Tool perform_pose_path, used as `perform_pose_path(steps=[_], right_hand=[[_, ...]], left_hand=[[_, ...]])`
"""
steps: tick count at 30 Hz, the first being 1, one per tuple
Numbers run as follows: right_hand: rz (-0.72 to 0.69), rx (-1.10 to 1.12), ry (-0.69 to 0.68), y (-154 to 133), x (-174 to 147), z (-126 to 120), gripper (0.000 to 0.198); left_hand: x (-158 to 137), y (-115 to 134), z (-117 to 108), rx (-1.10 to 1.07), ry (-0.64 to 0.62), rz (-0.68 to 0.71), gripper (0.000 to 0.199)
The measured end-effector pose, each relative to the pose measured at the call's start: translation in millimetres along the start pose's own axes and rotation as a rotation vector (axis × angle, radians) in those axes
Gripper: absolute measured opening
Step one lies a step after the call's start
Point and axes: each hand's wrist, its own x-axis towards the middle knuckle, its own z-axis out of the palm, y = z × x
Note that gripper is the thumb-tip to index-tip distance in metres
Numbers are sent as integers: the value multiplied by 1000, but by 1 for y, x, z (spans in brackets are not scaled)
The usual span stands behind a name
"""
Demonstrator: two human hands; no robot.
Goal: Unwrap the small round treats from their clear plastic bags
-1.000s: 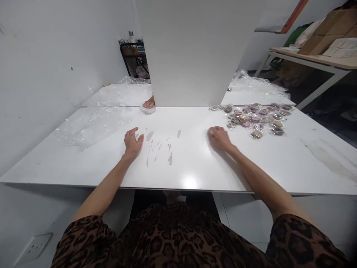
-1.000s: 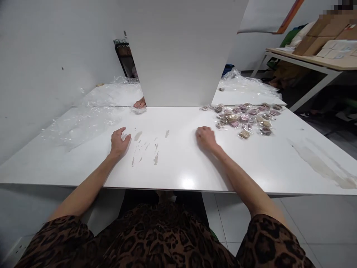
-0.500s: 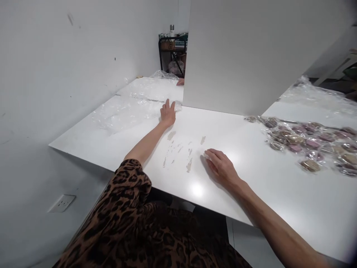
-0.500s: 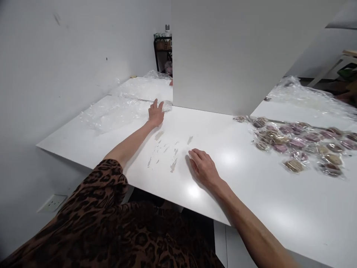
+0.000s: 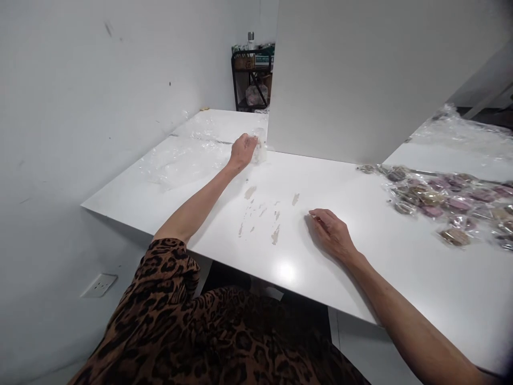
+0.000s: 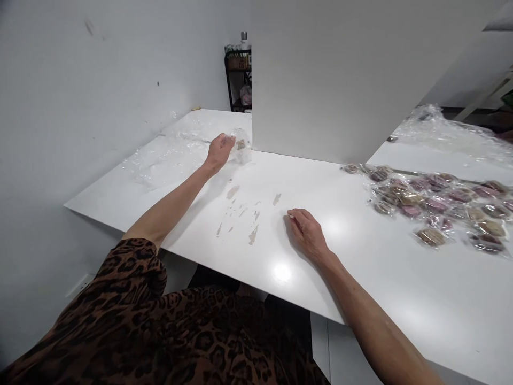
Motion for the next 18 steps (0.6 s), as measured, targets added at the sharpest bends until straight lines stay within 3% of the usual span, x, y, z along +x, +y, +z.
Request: perform_pose_path(steps=[3,8,12,15,18], right_hand=[[125,96,42,-8,2,-5,38],[296,200,40,-28,7,-8,51],[264,205,-37,-37,18,11,62],[145,11,-118,-40,32,36,72],[91,-173,-165,-43,45,57,60]], left_hand=[[-25,21,-12,-260,-36,-75,32],[-66,46,-29,-495,-182,-197,39],[-99,57,-33,-602,-248,-229,47],[-124,62,-37,-626,-258,-284,49],[-144,59,-51,-620,-246,-327,48]])
